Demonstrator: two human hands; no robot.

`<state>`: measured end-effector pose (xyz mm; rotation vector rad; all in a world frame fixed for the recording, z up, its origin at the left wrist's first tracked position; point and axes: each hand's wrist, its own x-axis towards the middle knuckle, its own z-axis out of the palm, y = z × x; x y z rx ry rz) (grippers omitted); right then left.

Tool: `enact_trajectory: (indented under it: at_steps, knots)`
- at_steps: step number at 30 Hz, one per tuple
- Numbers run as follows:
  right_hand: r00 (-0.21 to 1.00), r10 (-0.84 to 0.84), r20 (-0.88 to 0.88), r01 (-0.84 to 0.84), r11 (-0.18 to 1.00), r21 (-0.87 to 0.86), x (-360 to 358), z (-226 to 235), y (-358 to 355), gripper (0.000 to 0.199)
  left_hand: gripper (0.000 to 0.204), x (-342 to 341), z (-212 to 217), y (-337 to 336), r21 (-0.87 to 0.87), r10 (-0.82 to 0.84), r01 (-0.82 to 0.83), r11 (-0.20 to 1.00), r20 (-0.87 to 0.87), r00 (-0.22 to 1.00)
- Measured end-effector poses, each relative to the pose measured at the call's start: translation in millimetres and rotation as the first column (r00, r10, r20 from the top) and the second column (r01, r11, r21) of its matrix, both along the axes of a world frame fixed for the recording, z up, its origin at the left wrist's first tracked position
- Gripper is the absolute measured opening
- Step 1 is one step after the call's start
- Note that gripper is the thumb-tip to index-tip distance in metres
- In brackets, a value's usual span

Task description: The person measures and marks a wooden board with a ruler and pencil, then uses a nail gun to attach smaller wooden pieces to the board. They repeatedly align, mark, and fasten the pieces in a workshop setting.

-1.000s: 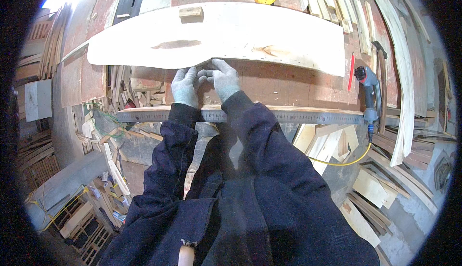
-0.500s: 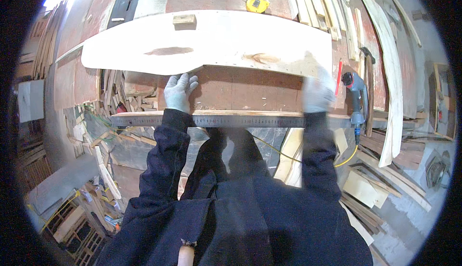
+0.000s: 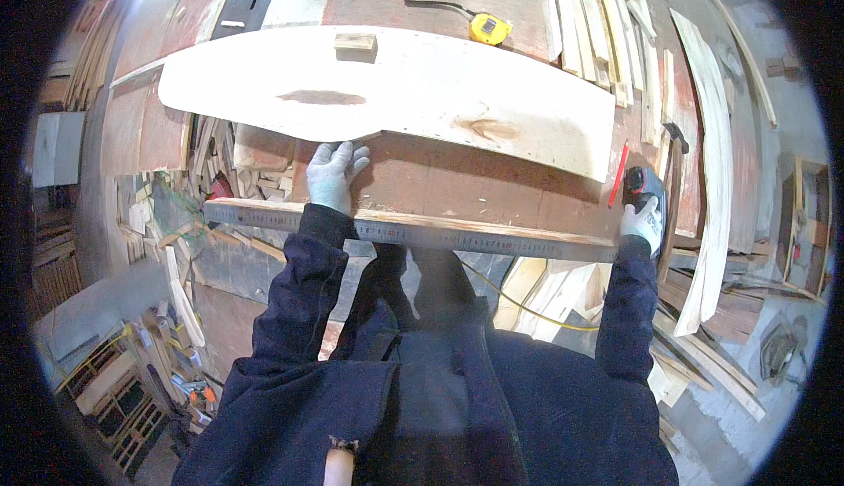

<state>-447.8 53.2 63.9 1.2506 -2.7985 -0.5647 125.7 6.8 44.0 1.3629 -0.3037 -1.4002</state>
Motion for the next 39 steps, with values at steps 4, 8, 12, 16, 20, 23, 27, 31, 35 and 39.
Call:
enact_trajectory:
  at_steps: [4,8,12,16,20,23,27,31,35,39]
  knots:
    - [0.998,0.037,0.058,-0.038,0.999,0.021,-26,-10,-11,0.080,0.024,-3,2,0,-0.021,0.029,-0.030,0.999,-0.006,1.000]
    - [0.995,0.087,0.046,-0.090,0.995,0.053,-47,-9,-20,0.080,0.023,-2,2,-1,-0.008,0.014,-0.014,1.000,0.010,1.000]
    - [0.982,0.129,0.140,-0.144,0.984,0.106,-43,46,-36,0.052,0.024,1,1,-2,-0.002,0.008,-0.008,1.000,0.009,1.000]
    - [0.819,0.154,0.552,-0.104,0.987,-0.121,3,128,-42,0.029,0.025,3,2,-1,-0.012,0.010,-0.010,1.000,0.007,1.000]
    - [0.325,0.228,0.918,-0.052,0.973,-0.223,93,173,-54,0.020,0.026,4,2,-2,-0.018,-0.005,0.005,1.000,0.003,1.000]
    - [0.269,0.197,0.943,-0.241,0.961,-0.132,178,180,-75,0.030,0.025,5,-1,-1,-0.024,0.017,-0.017,1.000,-0.011,1.000]
    - [0.072,0.347,0.935,-0.544,0.799,-0.255,282,165,-103,0.035,0.022,5,-9,-1,-0.018,0.064,-0.064,0.998,-0.040,0.997]
    - [0.103,0.362,0.926,-0.673,0.711,-0.203,349,149,-122,0.023,0.024,7,-16,-2,-0.011,0.024,-0.025,1.000,-0.049,0.998]
    - [0.116,0.341,0.933,-0.687,0.706,-0.172,381,140,-130,0.021,0.020,6,-21,-3,-0.001,0.088,-0.089,0.996,-0.076,0.993]
    - [0.116,0.380,0.918,-0.718,0.670,-0.186,401,131,-133,0.020,0.022,7,-22,-4,0.002,0.076,-0.076,0.997,-0.068,0.995]
